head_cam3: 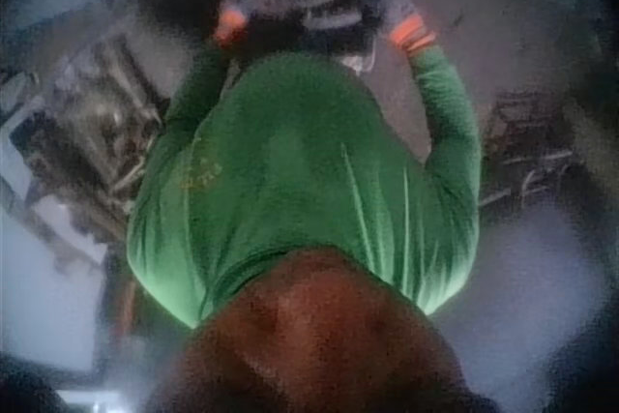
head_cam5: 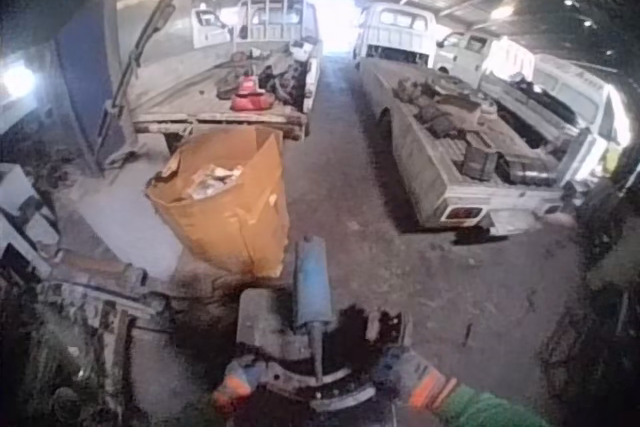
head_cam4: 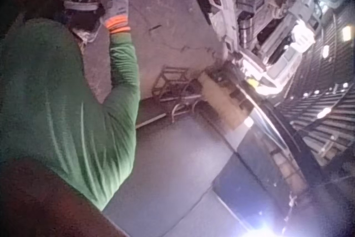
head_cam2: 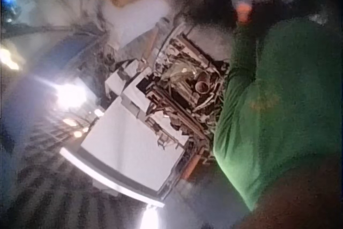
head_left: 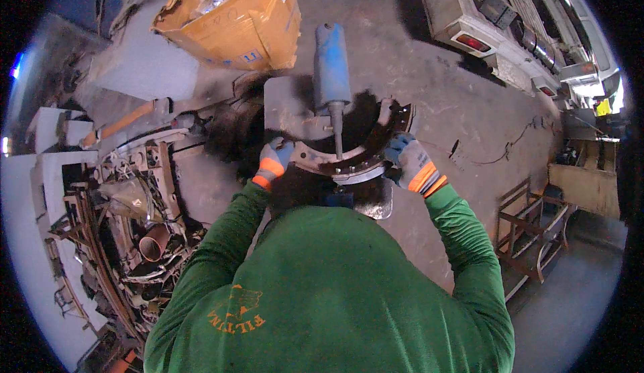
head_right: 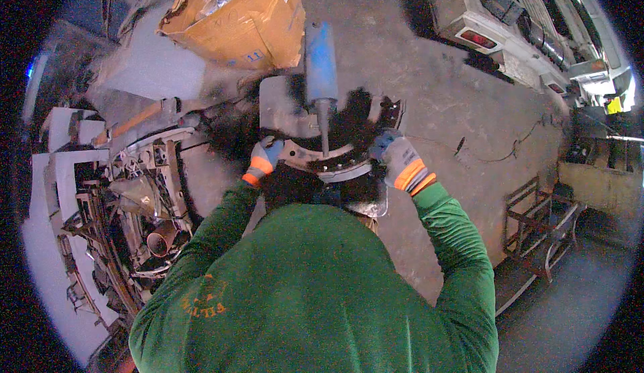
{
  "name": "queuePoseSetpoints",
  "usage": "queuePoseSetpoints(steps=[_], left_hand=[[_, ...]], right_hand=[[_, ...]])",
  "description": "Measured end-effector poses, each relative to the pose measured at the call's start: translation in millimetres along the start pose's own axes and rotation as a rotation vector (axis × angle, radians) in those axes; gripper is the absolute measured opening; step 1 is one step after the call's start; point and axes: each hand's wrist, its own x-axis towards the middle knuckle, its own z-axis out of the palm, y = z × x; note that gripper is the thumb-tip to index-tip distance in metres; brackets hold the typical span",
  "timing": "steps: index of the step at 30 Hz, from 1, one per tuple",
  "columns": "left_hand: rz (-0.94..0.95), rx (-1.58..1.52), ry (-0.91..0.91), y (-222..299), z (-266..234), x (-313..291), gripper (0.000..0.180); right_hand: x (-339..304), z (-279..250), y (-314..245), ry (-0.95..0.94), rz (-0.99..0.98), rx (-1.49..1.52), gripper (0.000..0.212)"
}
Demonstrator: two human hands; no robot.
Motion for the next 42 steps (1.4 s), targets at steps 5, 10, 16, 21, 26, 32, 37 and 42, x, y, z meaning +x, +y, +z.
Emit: queuePoseSetpoints(steps=[5, 10, 16, 21, 26, 32, 37, 42], left_hand=[[-0.033, -0.062, 0.04, 12.2, 0.9, -3.9, 0.027], [0.029, -0.087, 0.089, 5.3, 6.2, -3.1, 0.025], [0.055, 0.032, -0.019, 41.6, -0.2, -6.1, 0.024], [0.041, 0.022, -0.014, 22.8, -0.3, -1.2, 0.023], [0.024, -0.01, 0.006, 2.3, 1.5, 6.9, 0.023], [-0.025, 0.028, -0.037, 14.6, 1.6, 2.8, 0.021], [0.023, -0.061, 0.0, 15.1, 2.3, -0.4, 0.02], [0.039, 0.034, -0.061, 22.7, -0.6, -0.5, 0.021]], right_hand=[[-0.7, 1.6, -1.4, 0.016, 0.024, 0.016, 0.04], [-4.8, 4.7, 2.0, 0.014, -0.015, -0.044, 0.045], [-9.8, 2.1, -5.7, 0.008, 0.044, 0.014, 0.042], [-5.0, -1.2, -6.5, 0.008, 0.045, 0.018, 0.04], [-2.9, -3.4, -6.0, 0.025, 0.026, 0.006, 0.038], [-7.8, 3.8, -1.4, 0.052, 0.013, 0.008, 0.04], [-6.0, 2.8, -1.8, 0.053, 0.012, 0.015, 0.041], [-5.8, 1.7, -1.2, 0.024, 0.025, 0.015, 0.041]])
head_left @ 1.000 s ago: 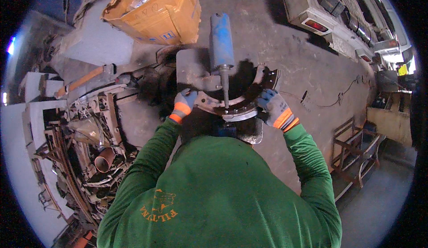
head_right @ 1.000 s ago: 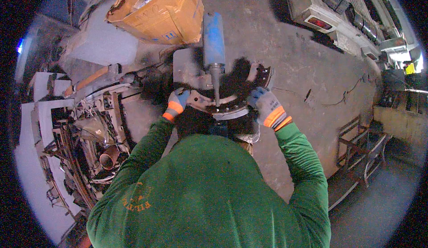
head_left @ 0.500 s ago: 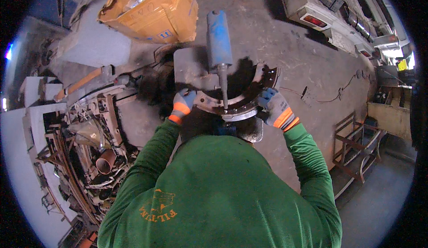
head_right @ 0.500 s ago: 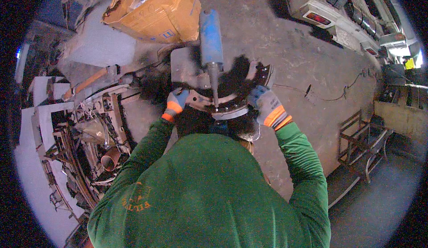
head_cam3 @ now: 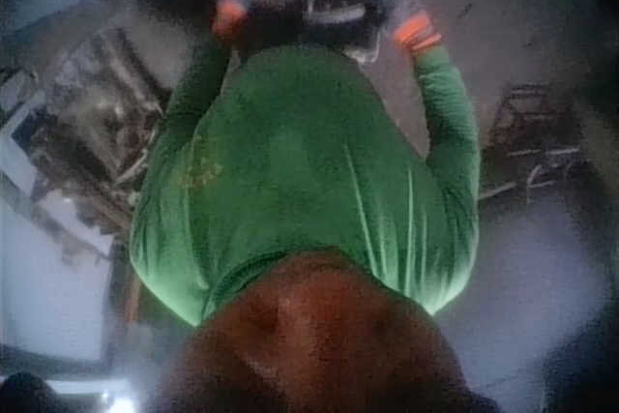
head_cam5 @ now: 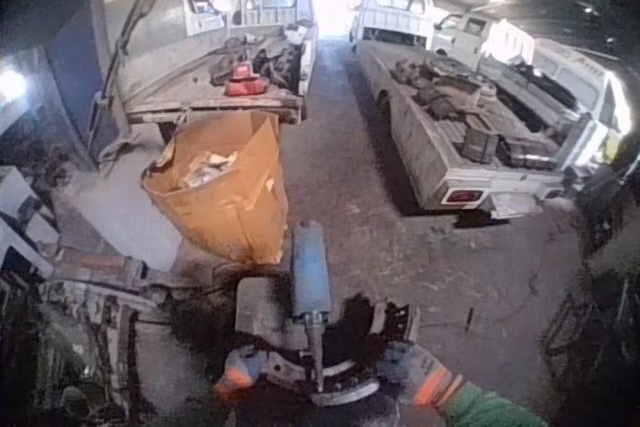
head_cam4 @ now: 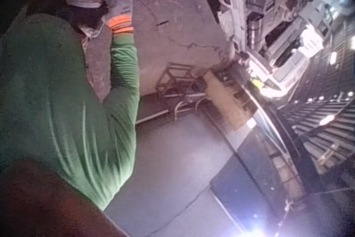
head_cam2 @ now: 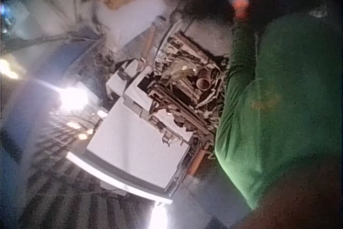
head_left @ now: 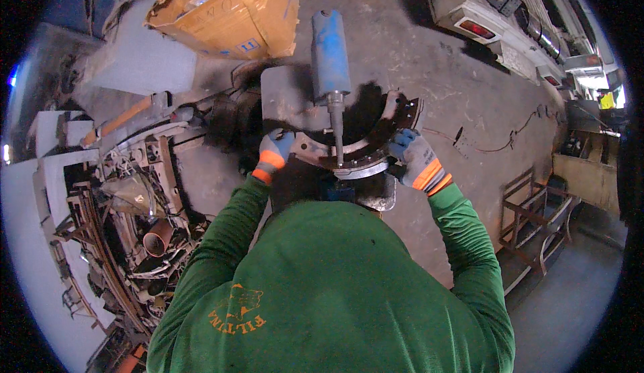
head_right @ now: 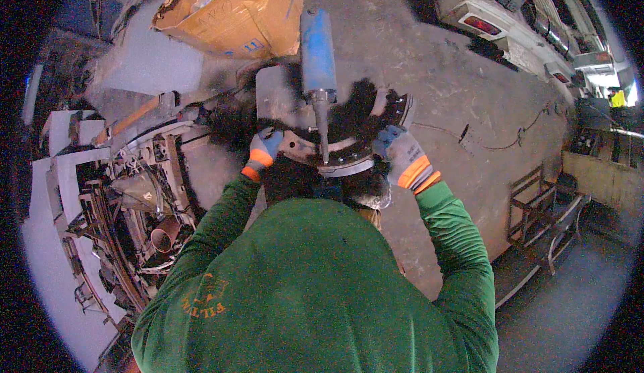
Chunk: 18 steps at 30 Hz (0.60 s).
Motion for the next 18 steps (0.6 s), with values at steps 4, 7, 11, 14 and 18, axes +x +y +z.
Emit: queuePoseSetpoints(steps=[4, 7, 11, 14, 18], left_hand=[[-0.095, -0.06, 0.081, 8.4, 4.3, -8.6, 0.021], [-0.173, -0.137, 0.114, 0.4, 7.6, -8.0, 0.021], [-0.138, -0.195, 0.07, -24.7, 9.0, 1.0, 0.022], [-0.131, -0.158, 0.069, -39.0, 11.4, 7.6, 0.023], [-0.111, -0.104, -0.008, -34.8, 9.5, 10.6, 0.025]], right_hand=[[1.1, -3.0, -2.0, 0.003, 0.003, -0.007, 0.039], [2.0, -2.0, -1.3, -0.011, 0.015, 0.005, 0.037], [6.4, -9.7, -6.1, -0.036, 0.016, 0.021, 0.036], [4.8, -7.2, -3.5, -0.01, 0.005, 0.015, 0.035], [3.1, -7.4, -1.5, -0.079, 0.038, -0.023, 0.036]])
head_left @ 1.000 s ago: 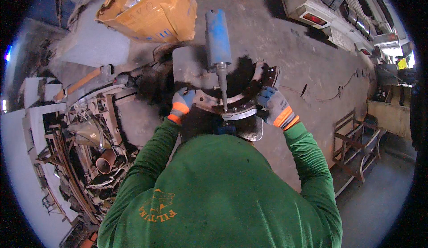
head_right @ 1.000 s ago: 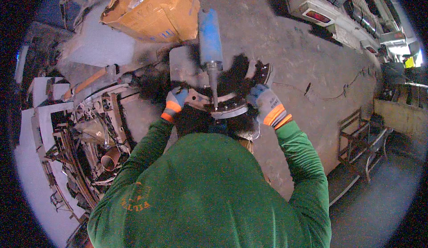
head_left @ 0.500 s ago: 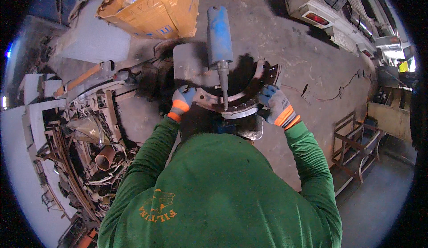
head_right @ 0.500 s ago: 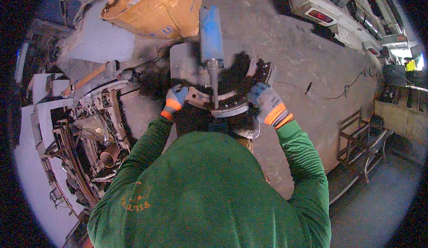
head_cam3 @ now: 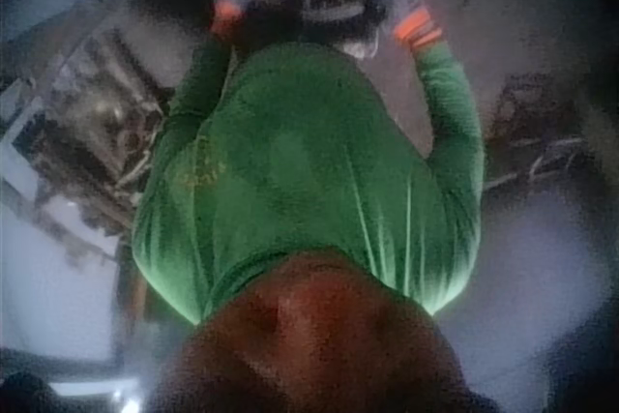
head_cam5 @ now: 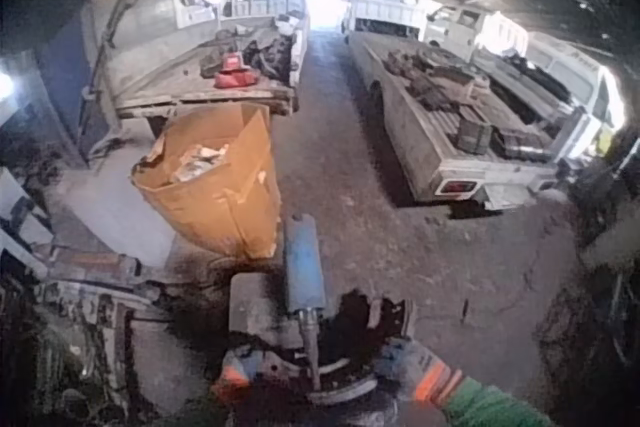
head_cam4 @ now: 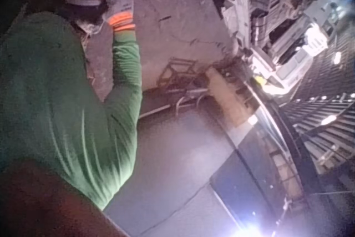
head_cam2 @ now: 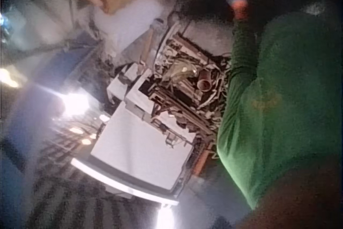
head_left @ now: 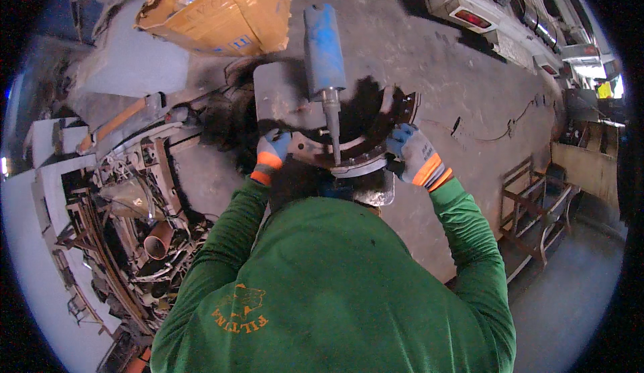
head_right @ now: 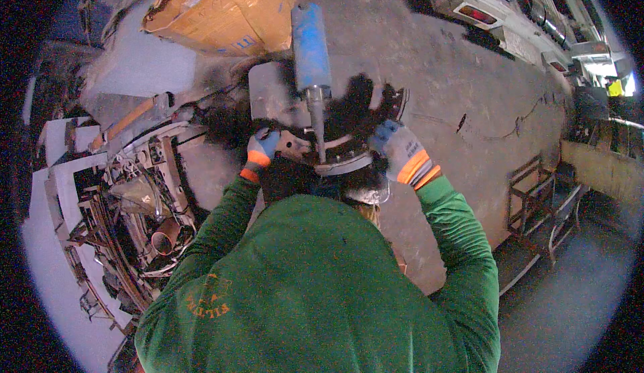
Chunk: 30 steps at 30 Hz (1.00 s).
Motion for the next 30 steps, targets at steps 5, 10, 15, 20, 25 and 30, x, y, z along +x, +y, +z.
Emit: queuePoseSetpoints(steps=[5, 10, 15, 20, 25, 30], left_hand=[[-0.147, -0.435, 0.065, -76.2, 3.7, 28.7, 0.026], [-0.148, -0.527, 0.086, -79.8, 11.3, 26.9, 0.029], [-0.119, 0.193, 0.257, -7.2, 9.0, -5.6, 0.031], [-0.037, -0.322, 0.317, -49.2, 18.9, 8.7, 0.035], [-0.013, -0.145, 0.317, -75.8, 3.9, 40.8, 0.032], [0.111, 0.003, 0.384, -30.5, -6.3, 18.9, 0.033]], right_hand=[[-1.1, -19.0, 13.8, 0.118, 0.188, 0.318, 0.049], [-5.9, 22.4, 98.6, 0.84, 0.647, 1.005, 0.062], [13.6, 70.1, 114.4, 0.631, 0.637, 1.937, 0.077], [29.3, 91.7, 126.8, 0.481, 0.37, 2.407, 0.074], [50.7, 68.8, 109.9, 0.519, 0.555, 2.31, 0.07], [45.6, 82.1, 99.4, 0.607, 0.477, 2.262, 0.066]])
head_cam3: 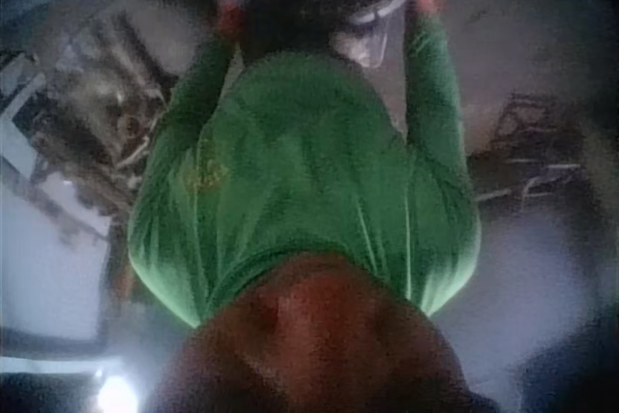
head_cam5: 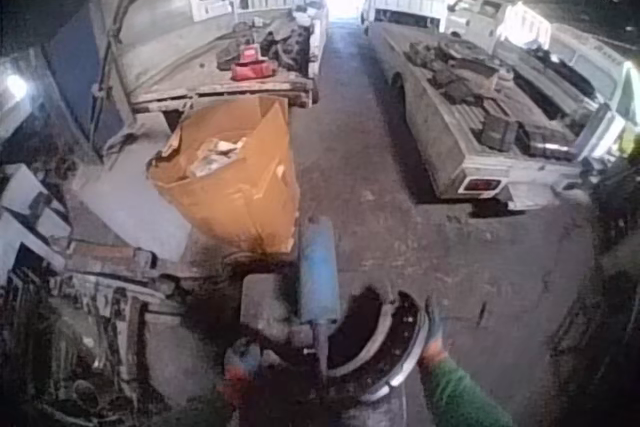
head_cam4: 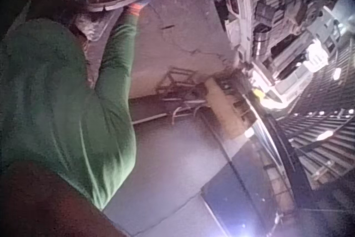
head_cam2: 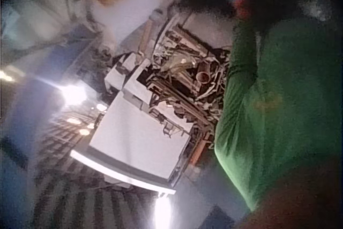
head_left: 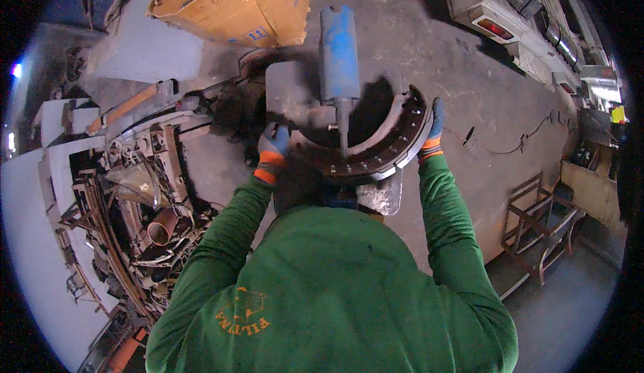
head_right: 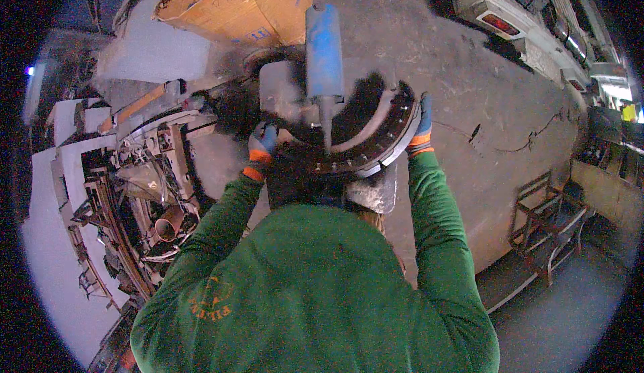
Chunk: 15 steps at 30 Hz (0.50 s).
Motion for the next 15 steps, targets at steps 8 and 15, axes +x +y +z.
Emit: queuePoseSetpoints(steps=[8, 15], left_hand=[[0.014, 0.081, -0.217, 60.7, -7.1, 6.8, 0.032], [-0.069, 0.112, -0.268, 52.4, -8.2, 12.1, 0.033]], right_hand=[[-27.9, -8.9, 18.1, 0.048, -0.137, 0.086, 0.065], [-31.2, -7.6, 18.3, 0.058, -0.118, 0.023, 0.064]])
